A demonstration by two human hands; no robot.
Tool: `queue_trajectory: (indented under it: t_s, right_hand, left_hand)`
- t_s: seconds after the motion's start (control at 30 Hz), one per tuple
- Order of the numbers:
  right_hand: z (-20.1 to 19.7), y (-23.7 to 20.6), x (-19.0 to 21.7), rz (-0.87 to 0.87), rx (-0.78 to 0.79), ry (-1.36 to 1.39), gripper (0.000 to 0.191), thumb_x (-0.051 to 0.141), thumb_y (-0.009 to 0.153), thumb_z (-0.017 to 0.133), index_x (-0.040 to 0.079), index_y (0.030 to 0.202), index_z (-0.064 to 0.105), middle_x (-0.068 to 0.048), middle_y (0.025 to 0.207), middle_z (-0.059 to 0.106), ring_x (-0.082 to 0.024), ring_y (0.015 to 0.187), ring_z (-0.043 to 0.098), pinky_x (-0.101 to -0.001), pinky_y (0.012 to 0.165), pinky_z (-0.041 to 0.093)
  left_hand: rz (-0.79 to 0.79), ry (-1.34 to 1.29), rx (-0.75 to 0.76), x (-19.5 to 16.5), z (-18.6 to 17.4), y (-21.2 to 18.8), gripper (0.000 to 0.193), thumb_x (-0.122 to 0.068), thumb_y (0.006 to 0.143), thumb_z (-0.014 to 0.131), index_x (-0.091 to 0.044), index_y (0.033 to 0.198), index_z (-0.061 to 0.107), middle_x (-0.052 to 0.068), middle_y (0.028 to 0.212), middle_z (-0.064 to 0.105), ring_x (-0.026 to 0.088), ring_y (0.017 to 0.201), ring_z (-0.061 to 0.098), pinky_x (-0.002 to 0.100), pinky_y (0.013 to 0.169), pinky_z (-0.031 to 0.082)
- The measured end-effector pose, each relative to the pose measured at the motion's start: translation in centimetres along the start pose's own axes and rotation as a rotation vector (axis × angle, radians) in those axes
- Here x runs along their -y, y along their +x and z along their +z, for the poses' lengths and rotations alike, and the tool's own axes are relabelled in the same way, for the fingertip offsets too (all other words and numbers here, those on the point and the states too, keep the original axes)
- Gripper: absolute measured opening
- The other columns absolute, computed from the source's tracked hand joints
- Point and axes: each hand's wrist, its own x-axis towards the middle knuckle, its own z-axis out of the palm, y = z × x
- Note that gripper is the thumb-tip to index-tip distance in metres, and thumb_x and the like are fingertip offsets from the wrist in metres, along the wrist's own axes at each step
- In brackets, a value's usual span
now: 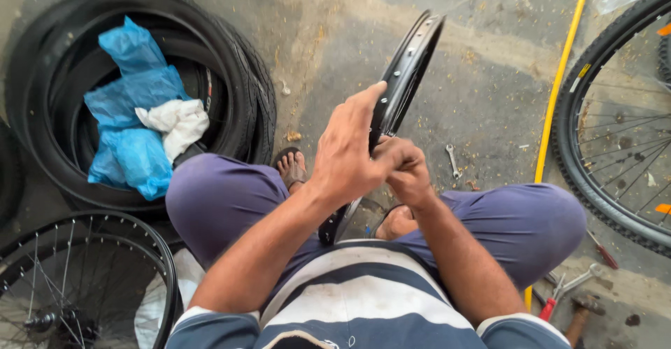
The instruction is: The person sits on the floor and laces a bicycle wheel, threading spokes through the hub and seating them into the rim holes while rotating the wheel on their lap. They turn the wheel over and continue threading spokes around the rim.
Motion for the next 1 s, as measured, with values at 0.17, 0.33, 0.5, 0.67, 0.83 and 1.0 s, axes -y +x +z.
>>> queue_trajectory:
  t_s: [0.17, 0.33, 0.5, 0.67, 0.83, 1.0]
  right_hand:
    - [-0.1, 1.2, 1.5, 0.086, -0.357, -0.105, 0.022, -0.007, 0.089, 0.076, -0.002, 0.109, 0.069, -0.016, 0.132, 0.063, -0.02, 0.117, 0.064, -0.0346, 0.102, 0.055]
    - [-0.9, 1.4, 1.3, 0.071, -0.288, -0.229, 0.028, -0.012, 0.087, 0.077, -0.004, 0.113, 0.069, -0.016, 0.132, 0.064, -0.019, 0.119, 0.064, -0.0329, 0.102, 0.054]
    - [-1.8, 1.0, -0.7, 0.299, -0.277, 0.04, 0.022, -0.004, 0.099, 0.07, -0.008, 0.121, 0.074, -0.017, 0.113, 0.073, -0.019, 0.104, 0.067, -0.0313, 0.094, 0.055]
    - [-1.9, 1.2, -0.8, 0.261, -0.185, 0.175, 0.013, -0.004, 0.097, 0.073, -0.005, 0.11, 0.072, -0.01, 0.114, 0.071, -0.016, 0.105, 0.066, -0.0307, 0.093, 0.053]
    - [0.2, 2.2, -1.1, 0.274, -0.196, -0.129, 0.035, -0.005, 0.086, 0.078, 0.002, 0.118, 0.067, -0.007, 0.112, 0.071, -0.015, 0.106, 0.068, -0.0333, 0.096, 0.057]
    - [0.6, 2.1, 0.1, 0.38, -0.268, 0.18, 0.046, -0.008, 0.077, 0.07, 0.006, 0.121, 0.066, -0.005, 0.118, 0.071, -0.014, 0.11, 0.067, -0.0315, 0.096, 0.055]
  left_hand:
    - [-0.013, 0.072, -0.035, -1.2, -0.8, 0.5, 0.053, -0.018, 0.095, 0.071, -0.004, 0.143, 0.054, 0.021, 0.137, 0.064, 0.039, 0.111, 0.066, 0.044, 0.099, 0.051]
    - [0.028, 0.086, -0.052, -1.7, -1.0, -3.2, 0.046, -0.015, 0.094, 0.074, -0.003, 0.136, 0.061, 0.021, 0.139, 0.064, 0.037, 0.102, 0.07, 0.041, 0.09, 0.056]
    - [0.067, 0.088, -0.091, -1.2, -0.9, -5.0, 0.046, -0.014, 0.094, 0.074, -0.004, 0.136, 0.061, 0.023, 0.144, 0.061, 0.035, 0.107, 0.073, 0.038, 0.09, 0.059]
    - [0.061, 0.097, -0.093, -0.5, -0.7, -5.3, 0.046, -0.015, 0.095, 0.073, -0.001, 0.137, 0.06, 0.024, 0.146, 0.059, 0.036, 0.112, 0.073, 0.038, 0.093, 0.06]
    - [0.063, 0.065, -0.085, -0.3, -0.5, -5.4, 0.048, -0.015, 0.095, 0.073, 0.001, 0.138, 0.058, 0.025, 0.146, 0.059, 0.037, 0.112, 0.073, 0.039, 0.093, 0.06]
    - [0.054, 0.069, -0.108, -0.2, -0.7, -5.4, 0.048, -0.015, 0.096, 0.073, 0.001, 0.138, 0.058, 0.025, 0.147, 0.058, 0.037, 0.115, 0.073, 0.038, 0.094, 0.06]
